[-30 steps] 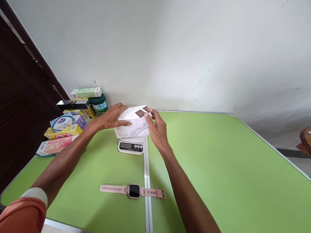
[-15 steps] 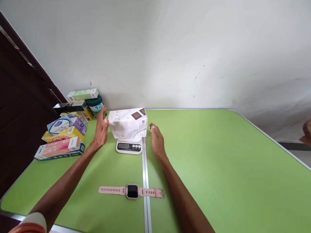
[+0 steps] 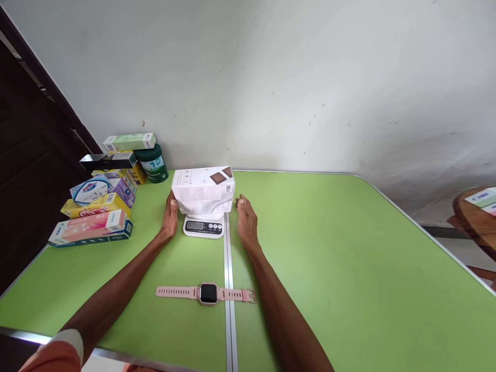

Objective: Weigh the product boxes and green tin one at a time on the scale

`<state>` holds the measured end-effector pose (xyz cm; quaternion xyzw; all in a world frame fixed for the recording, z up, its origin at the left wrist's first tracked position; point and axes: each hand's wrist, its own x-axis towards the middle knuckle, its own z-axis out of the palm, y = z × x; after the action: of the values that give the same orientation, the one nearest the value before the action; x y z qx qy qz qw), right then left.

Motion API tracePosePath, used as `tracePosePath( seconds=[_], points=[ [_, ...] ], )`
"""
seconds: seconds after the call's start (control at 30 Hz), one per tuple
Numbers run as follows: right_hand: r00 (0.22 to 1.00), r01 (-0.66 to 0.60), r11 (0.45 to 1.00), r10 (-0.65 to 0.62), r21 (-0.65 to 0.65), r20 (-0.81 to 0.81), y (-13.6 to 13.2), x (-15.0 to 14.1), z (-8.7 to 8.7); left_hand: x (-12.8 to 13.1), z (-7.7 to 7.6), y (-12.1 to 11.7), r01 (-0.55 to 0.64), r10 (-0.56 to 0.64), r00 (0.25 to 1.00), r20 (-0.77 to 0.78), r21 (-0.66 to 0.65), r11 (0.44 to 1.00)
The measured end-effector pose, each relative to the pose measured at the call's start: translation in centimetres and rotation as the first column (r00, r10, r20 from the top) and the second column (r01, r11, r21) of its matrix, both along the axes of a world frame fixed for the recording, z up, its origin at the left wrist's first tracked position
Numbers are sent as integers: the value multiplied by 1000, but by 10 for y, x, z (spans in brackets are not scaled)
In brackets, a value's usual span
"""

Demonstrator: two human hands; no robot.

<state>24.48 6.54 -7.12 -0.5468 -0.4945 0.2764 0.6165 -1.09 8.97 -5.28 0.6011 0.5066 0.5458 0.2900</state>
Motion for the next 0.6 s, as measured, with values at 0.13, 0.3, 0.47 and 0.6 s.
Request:
tracePosePath(
  seconds=[0.13, 0.3, 0.47, 0.6],
  points=[
    [995, 20, 998, -27, -65, -101, 0, -1, 1, -2, -7, 1, -36, 36, 999, -25, 9, 999],
    [995, 3, 997, -11, -79, -102, -1, -2, 5, -2, -13, 5, -70, 71, 997, 20, -22, 997],
    [997, -16, 997, 10, -71, -79, -2, -1, 7, 0, -9, 3, -55, 56, 997, 45, -20, 998],
    [997, -17, 997, 12, -76, -72, -2, -1, 7, 0, -3, 1, -42, 42, 998, 48, -2, 999]
  ],
)
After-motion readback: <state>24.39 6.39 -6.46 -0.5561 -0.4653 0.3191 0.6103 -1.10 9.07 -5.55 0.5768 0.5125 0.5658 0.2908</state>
